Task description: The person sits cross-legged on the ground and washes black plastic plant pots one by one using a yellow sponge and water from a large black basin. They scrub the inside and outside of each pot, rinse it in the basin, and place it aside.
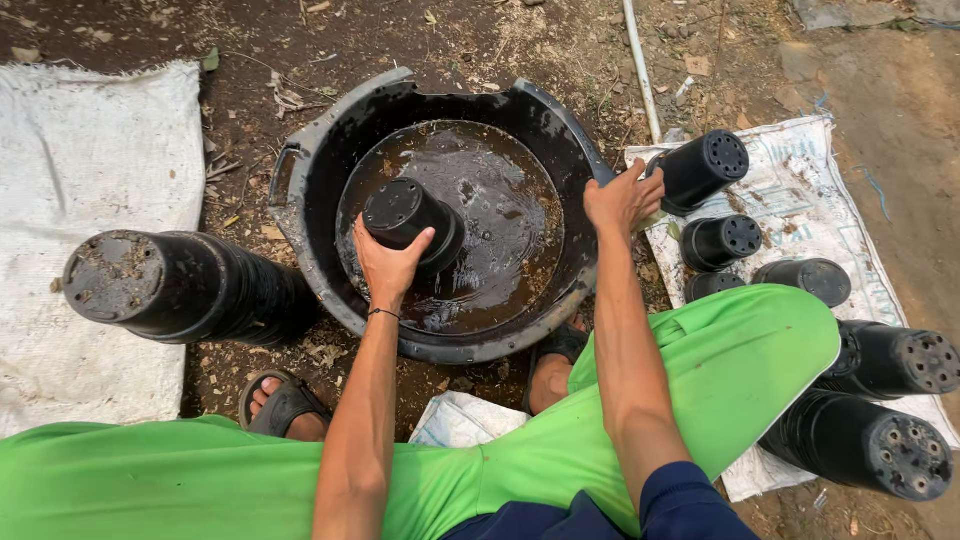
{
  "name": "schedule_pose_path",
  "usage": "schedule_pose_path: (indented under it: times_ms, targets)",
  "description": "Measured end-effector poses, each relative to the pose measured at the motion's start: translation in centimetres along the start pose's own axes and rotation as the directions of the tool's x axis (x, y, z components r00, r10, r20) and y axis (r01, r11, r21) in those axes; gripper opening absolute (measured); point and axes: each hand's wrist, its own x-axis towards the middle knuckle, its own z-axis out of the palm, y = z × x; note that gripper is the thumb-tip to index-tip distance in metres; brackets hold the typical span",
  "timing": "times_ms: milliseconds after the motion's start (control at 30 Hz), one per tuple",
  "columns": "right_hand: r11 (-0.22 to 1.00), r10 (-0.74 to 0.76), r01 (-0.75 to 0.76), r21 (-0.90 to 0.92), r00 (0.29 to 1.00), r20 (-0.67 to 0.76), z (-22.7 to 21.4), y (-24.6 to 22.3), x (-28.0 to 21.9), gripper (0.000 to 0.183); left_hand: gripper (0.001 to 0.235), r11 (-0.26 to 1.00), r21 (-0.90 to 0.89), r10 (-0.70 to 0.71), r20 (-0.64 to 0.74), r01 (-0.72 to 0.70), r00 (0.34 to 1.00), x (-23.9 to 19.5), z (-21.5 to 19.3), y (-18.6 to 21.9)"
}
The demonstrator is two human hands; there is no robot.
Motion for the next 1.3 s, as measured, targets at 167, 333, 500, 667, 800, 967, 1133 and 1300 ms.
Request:
schedule_pose_path:
  times_ms: [167,333,500,667,800,967,1133,1300]
  targets:
    - [0.905,0.418,-0.425,-0.031,0.871,0.259,-0.8,3.0,1.2,0.099,0.096,0.997,-0.074,-0.032,-0.124,0.023,0.992,0.5,0.3,-1.1]
    - [0.968,0.136,-0.108,0.227,0.984,-0.112,-1.5,4.9,1.4,0.085,0.092,0.973,-0.225,-0.090,-0.157,0.053,0.983,1.0,0.4,-1.5]
    - [0.817,-0.066,-0.065,0.572,0.977,0.205,1.3,-1.4,-0.7,0.043,0.096,0.963,-0.251,-0.143,-0.149,0.102,0.978,1.3,0.5,-1.8]
    - [0.891,-0.443,0.338,0.302,0.788,0.428,8.0,-4.3,-9.5,0.030,0.103,0.908,-0.330,-0.293,-0.059,0.259,0.954,1.2,-0.3,-0.7]
    - [0.874,-0.400,0.476,0.101,0.585,0.705,11.3,-2.4,-12.6,0.039,0.115,0.943,-0.228,-0.267,-0.082,0.243,0.960,0.9,-0.8,-0.2]
    - [0.939,-0.325,0.107,0.326,0.587,0.742,12.0,-2.6,-11.5,0.047,0.130,0.996,-0.004,0.089,-0.065,-0.089,0.994,0.3,-0.3,-0.7]
    - [0.466,-0.120,-0.686,0.558,0.576,0.808,7.9,-5.2,-8.6,0.043,0.128,0.968,0.156,0.170,0.174,-0.198,0.970,0.2,0.3,-2.1]
    - [0.587,-0.413,-0.314,0.746,0.676,0.610,5.1,-9.6,-10.3,0.039,0.125,0.955,0.201,0.151,0.304,-0.218,0.941,-0.1,1.3,-2.5]
